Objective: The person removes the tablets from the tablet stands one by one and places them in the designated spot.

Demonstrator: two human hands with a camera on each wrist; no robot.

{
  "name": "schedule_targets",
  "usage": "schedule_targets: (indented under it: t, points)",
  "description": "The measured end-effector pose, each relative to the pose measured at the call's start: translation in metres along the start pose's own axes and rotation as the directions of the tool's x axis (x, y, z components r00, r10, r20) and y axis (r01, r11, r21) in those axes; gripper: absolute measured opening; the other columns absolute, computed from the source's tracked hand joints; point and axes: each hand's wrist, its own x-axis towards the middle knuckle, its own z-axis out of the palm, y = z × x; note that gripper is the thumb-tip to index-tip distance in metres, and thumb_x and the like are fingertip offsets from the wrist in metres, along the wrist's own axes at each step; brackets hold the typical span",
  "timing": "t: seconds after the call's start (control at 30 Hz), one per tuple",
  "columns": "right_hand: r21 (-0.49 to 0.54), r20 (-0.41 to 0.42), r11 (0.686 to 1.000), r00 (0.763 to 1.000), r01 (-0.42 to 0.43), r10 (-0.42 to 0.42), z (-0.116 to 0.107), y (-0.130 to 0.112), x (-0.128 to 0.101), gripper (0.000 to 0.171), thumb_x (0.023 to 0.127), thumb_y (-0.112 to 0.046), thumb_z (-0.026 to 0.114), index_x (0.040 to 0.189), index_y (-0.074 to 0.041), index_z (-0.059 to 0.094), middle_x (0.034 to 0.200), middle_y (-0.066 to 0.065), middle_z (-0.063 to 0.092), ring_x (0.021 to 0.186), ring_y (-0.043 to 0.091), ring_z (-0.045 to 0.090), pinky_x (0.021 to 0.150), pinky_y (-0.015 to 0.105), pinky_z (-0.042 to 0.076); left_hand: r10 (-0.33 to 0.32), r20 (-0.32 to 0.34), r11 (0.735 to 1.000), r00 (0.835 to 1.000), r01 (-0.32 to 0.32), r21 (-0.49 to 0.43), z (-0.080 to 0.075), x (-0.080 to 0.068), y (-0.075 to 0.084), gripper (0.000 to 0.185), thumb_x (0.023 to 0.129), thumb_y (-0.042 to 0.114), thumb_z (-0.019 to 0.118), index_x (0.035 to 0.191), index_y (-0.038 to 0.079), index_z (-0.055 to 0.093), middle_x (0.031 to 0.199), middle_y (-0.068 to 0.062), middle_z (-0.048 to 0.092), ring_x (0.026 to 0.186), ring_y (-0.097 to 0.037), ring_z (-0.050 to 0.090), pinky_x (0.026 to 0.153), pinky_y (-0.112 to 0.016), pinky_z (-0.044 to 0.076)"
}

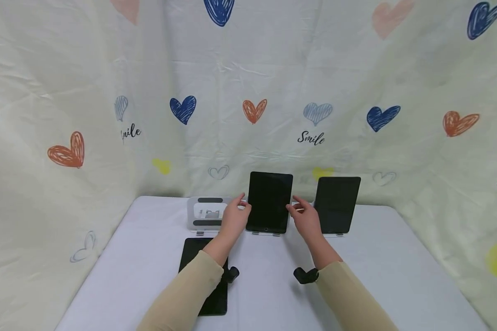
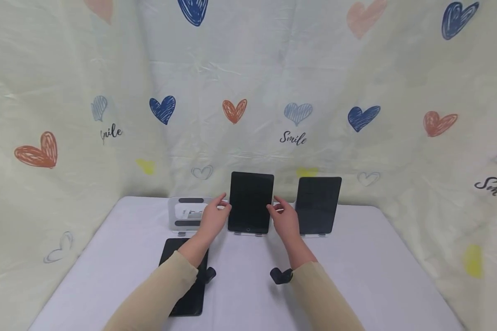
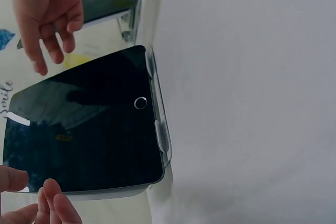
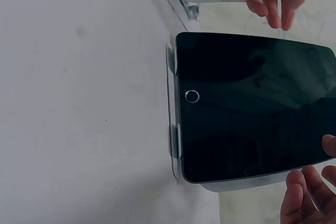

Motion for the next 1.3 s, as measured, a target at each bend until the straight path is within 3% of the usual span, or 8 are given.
schedule_targets:
  t: [0.4,0.83,1.13,1.3]
  points:
    - [-0.095,0.020,0.995,0.999,0.034,-0.032,0.009,-0.002,0.012,0.057,0.100,-0.031,0.060,0.152,-0.015,0.041,0.111,0.011,0.059,0.099,0.027,0.057,0.072,0.035,0.049,0.047,0.001,0.997,0.999,-0.047,0.059,0.003,0.008,0.013,0.050,0.098,0.020,0.059,0.146,0.009,0.050,0.106,-0.005,0.062,0.051,-0.014,0.041,0.053,-0.029,0.037]
    - [-0.128,-0.033,0.985,0.992,0.115,-0.120,0.011,0.004,0.011,0.053,0.101,-0.028,0.059,0.149,-0.011,0.046,0.110,0.014,0.060,0.096,0.028,0.058,0.073,0.038,0.050,0.100,-0.025,0.993,0.995,-0.098,0.072,0.008,0.009,0.005,0.049,0.097,0.013,0.059,0.146,0.016,0.052,0.102,-0.005,0.057,0.065,-0.016,0.050,0.058,-0.029,0.043]
    - [-0.128,-0.099,0.971,0.972,0.202,-0.215,0.012,0.015,0.002,0.047,0.101,-0.025,0.060,0.145,-0.011,0.052,0.112,0.014,0.062,0.097,0.028,0.060,0.072,0.039,0.051,0.161,-0.106,0.971,0.981,-0.138,0.194,0.005,0.003,0.000,0.041,0.099,0.015,0.063,0.138,0.027,0.061,0.105,0.002,0.063,0.084,-0.016,0.056,0.064,-0.029,0.048]
    - [-0.129,-0.113,0.968,0.966,0.216,-0.231,0.012,0.019,0.003,0.046,0.100,-0.024,0.061,0.145,-0.014,0.053,0.115,0.013,0.067,0.100,0.028,0.063,0.077,0.043,0.053,0.192,-0.138,0.966,0.972,-0.162,0.201,0.006,0.002,-0.003,0.039,0.098,0.018,0.064,0.136,0.026,0.063,0.106,0.003,0.067,0.093,-0.016,0.062,0.071,-0.031,0.052]
